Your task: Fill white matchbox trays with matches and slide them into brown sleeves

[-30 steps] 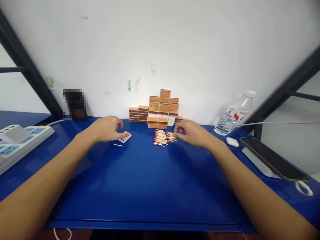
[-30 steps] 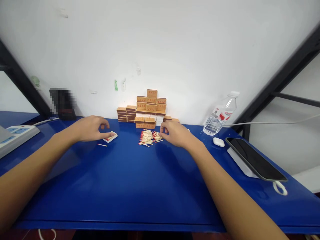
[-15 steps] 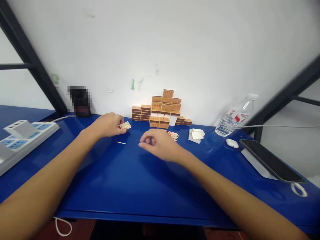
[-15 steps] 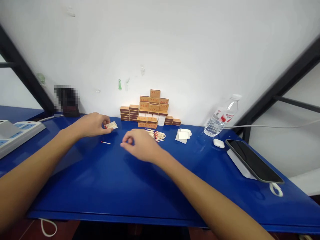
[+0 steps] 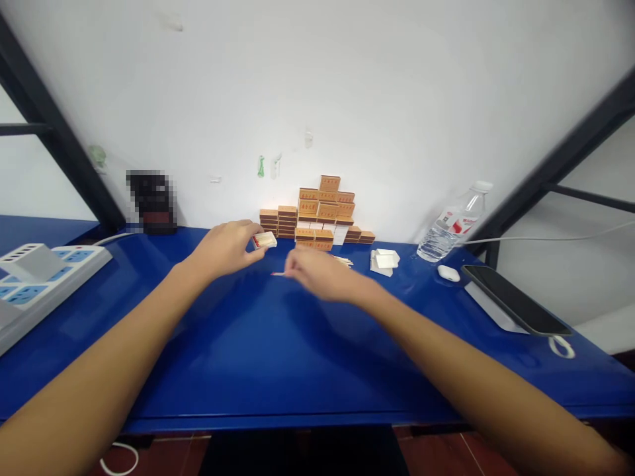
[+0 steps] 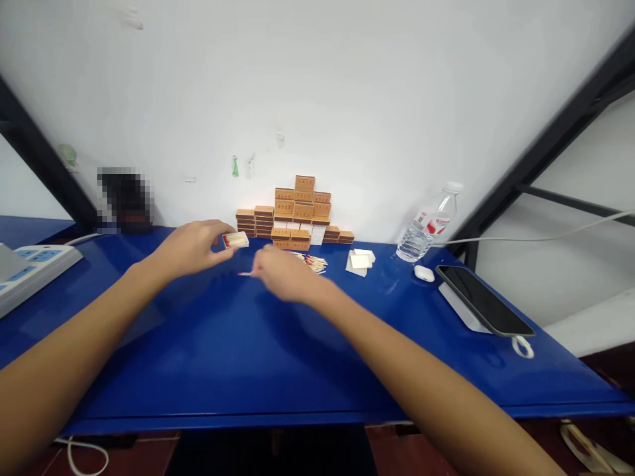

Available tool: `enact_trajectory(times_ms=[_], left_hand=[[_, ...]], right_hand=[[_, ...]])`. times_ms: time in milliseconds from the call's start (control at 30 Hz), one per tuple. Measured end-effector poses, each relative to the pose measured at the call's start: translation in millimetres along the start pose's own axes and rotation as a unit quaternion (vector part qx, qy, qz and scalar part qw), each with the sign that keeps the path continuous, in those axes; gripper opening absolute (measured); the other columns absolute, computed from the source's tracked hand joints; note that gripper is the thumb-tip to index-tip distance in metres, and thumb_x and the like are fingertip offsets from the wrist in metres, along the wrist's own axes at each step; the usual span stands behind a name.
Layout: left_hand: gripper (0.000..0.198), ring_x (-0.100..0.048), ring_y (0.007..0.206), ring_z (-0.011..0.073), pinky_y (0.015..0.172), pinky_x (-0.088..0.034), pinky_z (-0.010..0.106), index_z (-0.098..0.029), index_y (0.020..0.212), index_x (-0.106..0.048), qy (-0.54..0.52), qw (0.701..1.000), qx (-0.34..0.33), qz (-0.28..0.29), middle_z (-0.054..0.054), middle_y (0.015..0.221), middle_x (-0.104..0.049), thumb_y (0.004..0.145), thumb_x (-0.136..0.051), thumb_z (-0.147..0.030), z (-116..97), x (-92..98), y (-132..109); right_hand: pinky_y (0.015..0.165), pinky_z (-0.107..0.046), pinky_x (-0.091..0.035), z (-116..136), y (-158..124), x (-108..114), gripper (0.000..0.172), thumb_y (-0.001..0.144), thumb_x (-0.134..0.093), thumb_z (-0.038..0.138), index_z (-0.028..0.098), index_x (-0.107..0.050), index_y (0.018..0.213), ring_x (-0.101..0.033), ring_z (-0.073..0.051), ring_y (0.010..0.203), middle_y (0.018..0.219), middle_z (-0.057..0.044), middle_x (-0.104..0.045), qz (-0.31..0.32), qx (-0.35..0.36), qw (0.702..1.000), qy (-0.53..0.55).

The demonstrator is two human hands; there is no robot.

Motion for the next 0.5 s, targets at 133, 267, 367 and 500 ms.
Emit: enact_trajectory(times_ms=[133, 267, 367, 500], left_hand=[[0.037, -0.071, 0.101, 0.0265, 0.085, -0.053, 0.037, -0.018, 0.125, -0.069, -0.055, 0.997, -0.053, -0.022, 0.012, 0.118, -0.075, 0.099, -0.057, -0.040, -31, -4.1, -2], [0.040, -0.070, 0.101, 0.0257, 0.086, -0.055, 0.038, -0.018, 0.130, -0.067, -0.091, 0.991, -0.091, -0.038, 0.012, 0.117, -0.075, 0.101, -0.059, -0.044, -52, -10.7, -5], [0.043, -0.070, 0.103, 0.0273, 0.089, -0.056, 0.041, -0.018, 0.135, -0.065, -0.088, 0.991, -0.096, -0.039, 0.014, 0.118, -0.074, 0.100, -0.062, -0.044, -55, -16.9, -5], [0.049, -0.071, 0.103, 0.0290, 0.091, -0.056, 0.043, -0.017, 0.138, -0.064, -0.098, 0.990, -0.093, -0.035, 0.014, 0.119, -0.074, 0.097, -0.068, -0.044, -53, -21.9, -6]], right_hand=[[0.072, -0.030, -0.041, -94, -34, 40, 0.015, 0.099, -0.058, 0.018, 0.018, -0.063, 0.084, -0.060, -0.020, 0.082, 0.093, -0.009, -0.068, -0.060, -0.086, 0.994, -0.037], [0.071, -0.028, -0.040, -139, -45, 39, 0.013, 0.098, -0.055, 0.016, 0.017, -0.062, 0.087, -0.058, -0.019, 0.081, 0.092, -0.008, -0.066, -0.071, -0.105, 0.991, -0.036], [0.073, -0.029, -0.041, -135, -40, 30, 0.011, 0.098, -0.057, 0.017, 0.017, -0.061, 0.088, -0.057, -0.019, 0.081, 0.094, -0.008, -0.064, -0.075, -0.096, 0.992, -0.030], [0.077, -0.030, -0.042, -112, -30, 23, 0.010, 0.099, -0.056, 0.015, 0.018, -0.061, 0.091, -0.058, -0.019, 0.085, 0.100, -0.009, -0.063, -0.079, -0.070, 0.994, -0.020]])
Point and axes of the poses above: each hand's wrist, its own y-axis towards the middle knuckle, its own x-axis out of the back of the hand, z = x × y, the point moved 10 cm from there along y, towards the middle knuckle
